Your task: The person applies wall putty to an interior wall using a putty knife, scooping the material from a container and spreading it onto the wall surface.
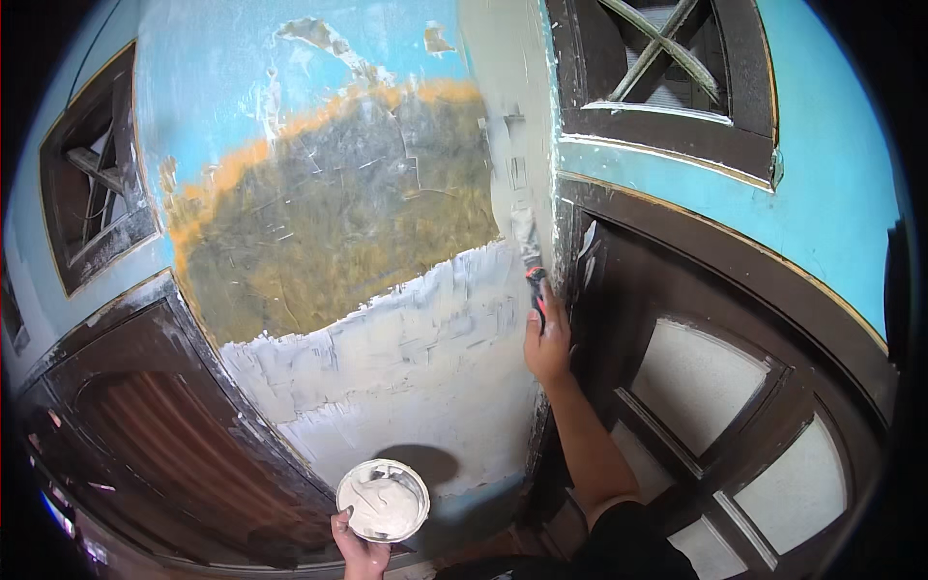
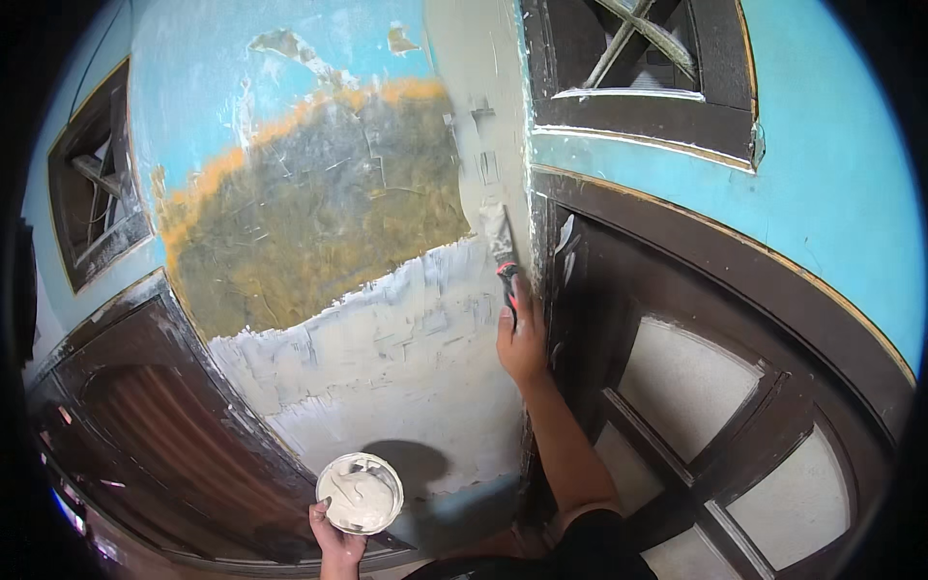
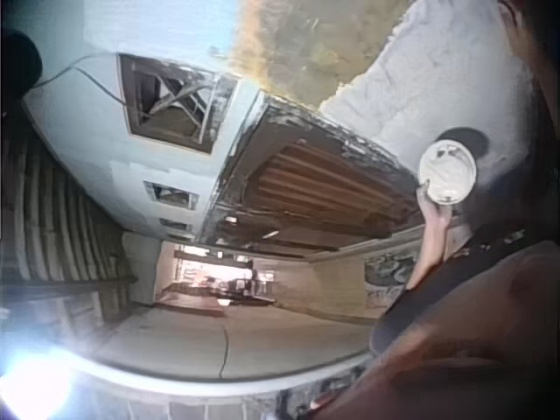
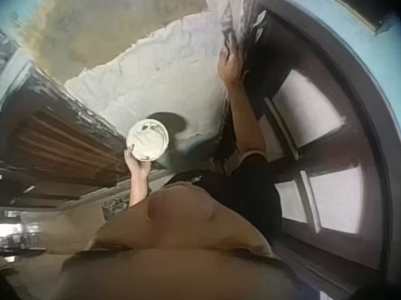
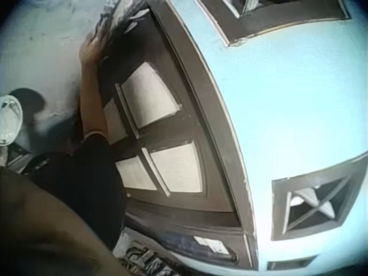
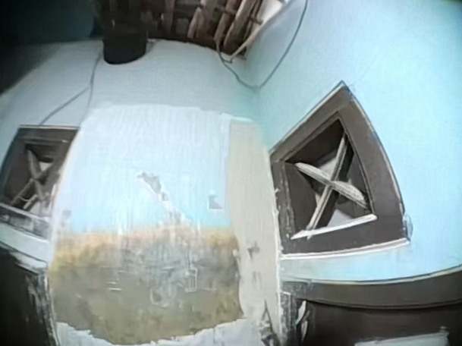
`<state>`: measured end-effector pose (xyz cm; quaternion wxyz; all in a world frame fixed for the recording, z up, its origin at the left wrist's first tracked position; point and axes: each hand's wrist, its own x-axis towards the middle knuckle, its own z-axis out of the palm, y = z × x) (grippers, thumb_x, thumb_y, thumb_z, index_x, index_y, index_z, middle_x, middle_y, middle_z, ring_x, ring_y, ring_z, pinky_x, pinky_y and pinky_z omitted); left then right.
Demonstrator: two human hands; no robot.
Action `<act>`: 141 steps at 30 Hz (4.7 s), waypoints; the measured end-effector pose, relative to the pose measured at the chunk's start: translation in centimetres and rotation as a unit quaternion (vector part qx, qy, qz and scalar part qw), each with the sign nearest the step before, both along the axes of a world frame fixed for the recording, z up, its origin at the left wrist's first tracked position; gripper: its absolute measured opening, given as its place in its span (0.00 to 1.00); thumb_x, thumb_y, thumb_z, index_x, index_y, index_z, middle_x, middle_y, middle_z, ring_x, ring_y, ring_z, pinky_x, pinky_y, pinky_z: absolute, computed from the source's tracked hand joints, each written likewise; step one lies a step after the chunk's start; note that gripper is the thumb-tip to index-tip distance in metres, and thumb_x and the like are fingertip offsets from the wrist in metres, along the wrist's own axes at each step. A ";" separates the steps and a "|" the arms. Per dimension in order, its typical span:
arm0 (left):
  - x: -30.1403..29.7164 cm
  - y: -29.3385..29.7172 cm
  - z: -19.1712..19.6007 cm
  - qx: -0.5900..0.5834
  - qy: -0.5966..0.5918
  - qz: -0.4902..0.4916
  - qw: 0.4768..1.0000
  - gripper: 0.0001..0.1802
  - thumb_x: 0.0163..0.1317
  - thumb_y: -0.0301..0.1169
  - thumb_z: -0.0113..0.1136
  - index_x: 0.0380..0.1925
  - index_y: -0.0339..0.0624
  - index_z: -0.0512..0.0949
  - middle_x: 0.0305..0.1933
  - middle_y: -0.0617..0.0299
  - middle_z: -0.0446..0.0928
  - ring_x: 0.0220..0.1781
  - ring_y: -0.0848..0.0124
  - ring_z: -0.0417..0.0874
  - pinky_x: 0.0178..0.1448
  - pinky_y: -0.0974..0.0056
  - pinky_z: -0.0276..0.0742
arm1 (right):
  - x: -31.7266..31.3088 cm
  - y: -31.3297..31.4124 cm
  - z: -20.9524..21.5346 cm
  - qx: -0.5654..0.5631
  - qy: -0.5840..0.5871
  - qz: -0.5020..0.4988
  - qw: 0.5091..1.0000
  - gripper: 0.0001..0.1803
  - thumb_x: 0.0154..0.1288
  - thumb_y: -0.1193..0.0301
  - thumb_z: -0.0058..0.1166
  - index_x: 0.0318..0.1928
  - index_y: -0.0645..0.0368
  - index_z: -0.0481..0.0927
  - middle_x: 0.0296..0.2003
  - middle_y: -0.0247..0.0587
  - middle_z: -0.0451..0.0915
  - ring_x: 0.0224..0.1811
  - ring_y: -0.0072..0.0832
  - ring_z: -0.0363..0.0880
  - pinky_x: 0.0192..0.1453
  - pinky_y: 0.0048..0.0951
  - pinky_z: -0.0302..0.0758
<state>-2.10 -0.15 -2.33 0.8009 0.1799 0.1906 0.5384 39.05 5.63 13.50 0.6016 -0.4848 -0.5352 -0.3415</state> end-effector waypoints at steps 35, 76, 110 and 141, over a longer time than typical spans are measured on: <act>-1.2 0.7 -0.5 0.012 0.024 0.011 1.000 0.38 0.53 0.45 0.53 0.65 0.39 0.68 0.64 0.49 0.74 0.63 0.50 0.76 0.66 0.45 0.74 | -1.9 -2.7 -19.1 -0.147 0.142 0.058 0.977 0.29 0.67 0.76 0.49 0.68 0.65 0.63 0.60 0.61 0.69 0.65 0.53 0.68 0.70 0.45 0.63; 3.8 2.9 7.4 0.054 -0.002 0.230 0.972 0.33 0.64 0.50 0.49 0.64 0.41 0.69 0.63 0.56 0.74 0.64 0.57 0.76 0.67 0.53 0.72 | -7.8 -4.3 -1.7 -0.423 -0.071 0.355 0.831 0.22 0.53 0.74 0.60 0.51 0.55 0.80 0.40 0.46 0.80 0.43 0.44 0.80 0.50 0.39 0.76; 0.8 3.4 4.4 -0.061 -0.051 0.154 0.985 0.27 0.72 0.43 0.39 0.64 0.39 0.67 0.62 0.50 0.74 0.61 0.53 0.78 0.63 0.45 0.77 | -16.2 0.3 1.5 -0.592 -0.258 0.396 0.653 0.18 0.58 0.67 0.55 0.49 0.58 0.80 0.32 0.53 0.82 0.34 0.50 0.80 0.40 0.42 0.76; -2.1 -1.3 6.5 0.011 0.244 -0.056 0.968 0.34 0.71 0.54 0.46 0.61 0.34 0.71 0.52 0.50 0.81 0.24 0.81 0.83 0.08 0.78 0.63 | -16.0 0.0 3.5 -0.399 -0.398 0.246 0.789 0.21 0.52 0.71 0.64 0.49 0.41 0.83 0.43 0.29 0.75 0.52 0.32 0.71 0.55 0.40 0.66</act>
